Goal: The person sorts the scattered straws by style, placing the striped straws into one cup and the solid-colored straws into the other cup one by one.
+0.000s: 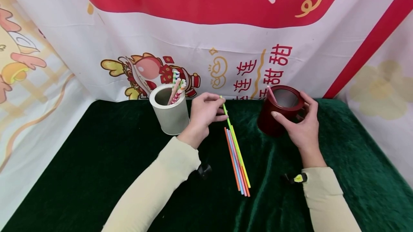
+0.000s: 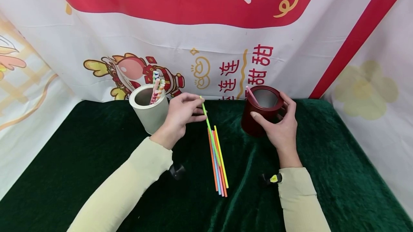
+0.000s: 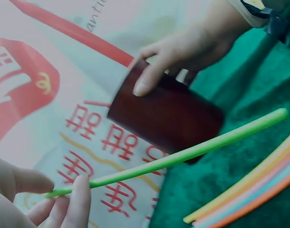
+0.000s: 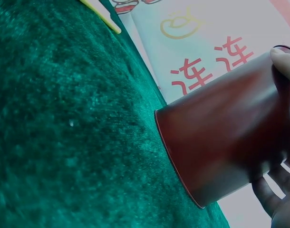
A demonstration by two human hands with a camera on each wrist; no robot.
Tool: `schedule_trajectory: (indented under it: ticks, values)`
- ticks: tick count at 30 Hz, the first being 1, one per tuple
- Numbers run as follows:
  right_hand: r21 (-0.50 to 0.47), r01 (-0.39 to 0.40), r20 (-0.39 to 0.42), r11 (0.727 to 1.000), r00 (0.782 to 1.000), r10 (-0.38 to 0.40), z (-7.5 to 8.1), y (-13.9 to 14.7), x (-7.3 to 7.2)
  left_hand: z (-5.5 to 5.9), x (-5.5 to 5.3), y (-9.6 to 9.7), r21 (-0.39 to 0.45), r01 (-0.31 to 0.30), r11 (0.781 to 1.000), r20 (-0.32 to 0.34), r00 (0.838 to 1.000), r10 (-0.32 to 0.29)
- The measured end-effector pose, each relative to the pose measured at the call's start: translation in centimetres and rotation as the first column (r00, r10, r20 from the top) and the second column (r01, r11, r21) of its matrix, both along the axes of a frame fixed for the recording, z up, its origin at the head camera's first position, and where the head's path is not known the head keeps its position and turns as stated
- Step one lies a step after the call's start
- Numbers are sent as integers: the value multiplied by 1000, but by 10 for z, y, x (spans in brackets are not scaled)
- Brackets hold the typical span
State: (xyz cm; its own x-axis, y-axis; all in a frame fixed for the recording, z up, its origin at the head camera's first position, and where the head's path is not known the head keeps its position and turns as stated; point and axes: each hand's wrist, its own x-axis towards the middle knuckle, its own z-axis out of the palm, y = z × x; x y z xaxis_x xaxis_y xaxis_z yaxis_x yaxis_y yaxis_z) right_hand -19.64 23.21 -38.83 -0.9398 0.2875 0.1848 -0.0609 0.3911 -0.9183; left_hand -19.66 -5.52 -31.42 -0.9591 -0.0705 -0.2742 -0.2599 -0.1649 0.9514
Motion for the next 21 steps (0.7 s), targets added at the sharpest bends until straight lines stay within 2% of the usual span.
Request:
schedule_trajectory:
  ticks: [5,9,13,17,21]
  values:
    - [-4,3,4,1000,1000,-3,1,0,1,14,3,1,49,-90,995,-105,990,95]
    - [-6,4,9,1000,1000,-3,1,0,1,22,5,1,83,-159,984,-174,970,172]
    - [-8,1,10,1000,1000,-1,1,0,1,29,5,1,134,-223,965,-229,941,249]
    - [-9,2,9,1000,1000,-1,1,0,0,35,7,1,194,-249,949,-278,914,297]
    - [-10,3,8,1000,1000,-3,1,0,0,40,9,4,255,-259,932,-367,866,341]
